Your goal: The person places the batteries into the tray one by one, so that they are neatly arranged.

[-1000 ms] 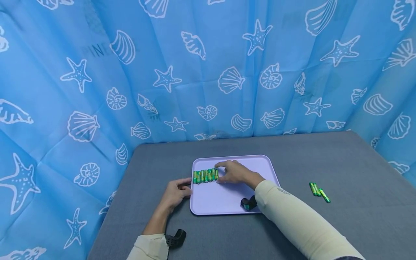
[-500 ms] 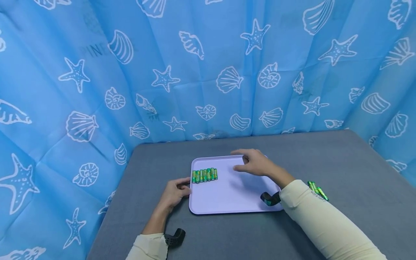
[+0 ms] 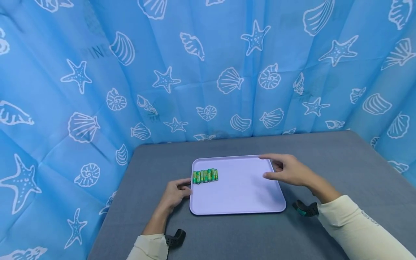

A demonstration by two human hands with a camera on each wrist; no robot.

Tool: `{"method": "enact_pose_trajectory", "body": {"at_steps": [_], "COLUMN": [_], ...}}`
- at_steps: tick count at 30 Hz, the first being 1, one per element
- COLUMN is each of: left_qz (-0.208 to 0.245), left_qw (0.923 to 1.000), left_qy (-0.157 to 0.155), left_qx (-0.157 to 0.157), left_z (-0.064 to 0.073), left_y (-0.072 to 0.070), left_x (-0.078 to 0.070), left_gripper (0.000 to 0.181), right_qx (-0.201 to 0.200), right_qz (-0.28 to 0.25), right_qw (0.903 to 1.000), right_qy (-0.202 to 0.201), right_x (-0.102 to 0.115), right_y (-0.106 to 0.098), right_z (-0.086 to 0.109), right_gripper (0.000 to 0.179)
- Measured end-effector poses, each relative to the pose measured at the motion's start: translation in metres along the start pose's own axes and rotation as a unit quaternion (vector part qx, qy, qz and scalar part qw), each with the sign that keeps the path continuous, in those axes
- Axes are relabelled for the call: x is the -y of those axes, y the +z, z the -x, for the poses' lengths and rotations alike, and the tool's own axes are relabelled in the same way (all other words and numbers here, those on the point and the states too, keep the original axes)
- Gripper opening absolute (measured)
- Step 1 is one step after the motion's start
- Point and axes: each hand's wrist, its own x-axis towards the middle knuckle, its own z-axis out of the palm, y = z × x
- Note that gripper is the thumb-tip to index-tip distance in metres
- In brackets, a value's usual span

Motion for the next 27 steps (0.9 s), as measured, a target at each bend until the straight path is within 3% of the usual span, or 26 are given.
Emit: {"method": "enact_pose_trajectory", "body": {"at_steps": [13, 27], "left_qz": [0.001, 0.010], "left_qw": [1.0000, 0.9999], "left_qy": [-0.002, -0.005], "left_qx": [-0.003, -0.001], "left_z": [-0.001, 0.001], "left_y": [0.001, 0.001], "left_x": [0.000, 0.000], "left_gripper": [0.046, 0.046], "right_qx": [-0.041, -0.047], "right_qz": [0.006, -0.037], "right_qw": [0.9991, 0.9963], "right_qy": [0.002, 0.062], "right_x": [-0.028, -0.072], "right_y": [-0.036, -0.049], "right_z": [0.065, 0.105], "right_gripper": [0.048, 0.048]}}
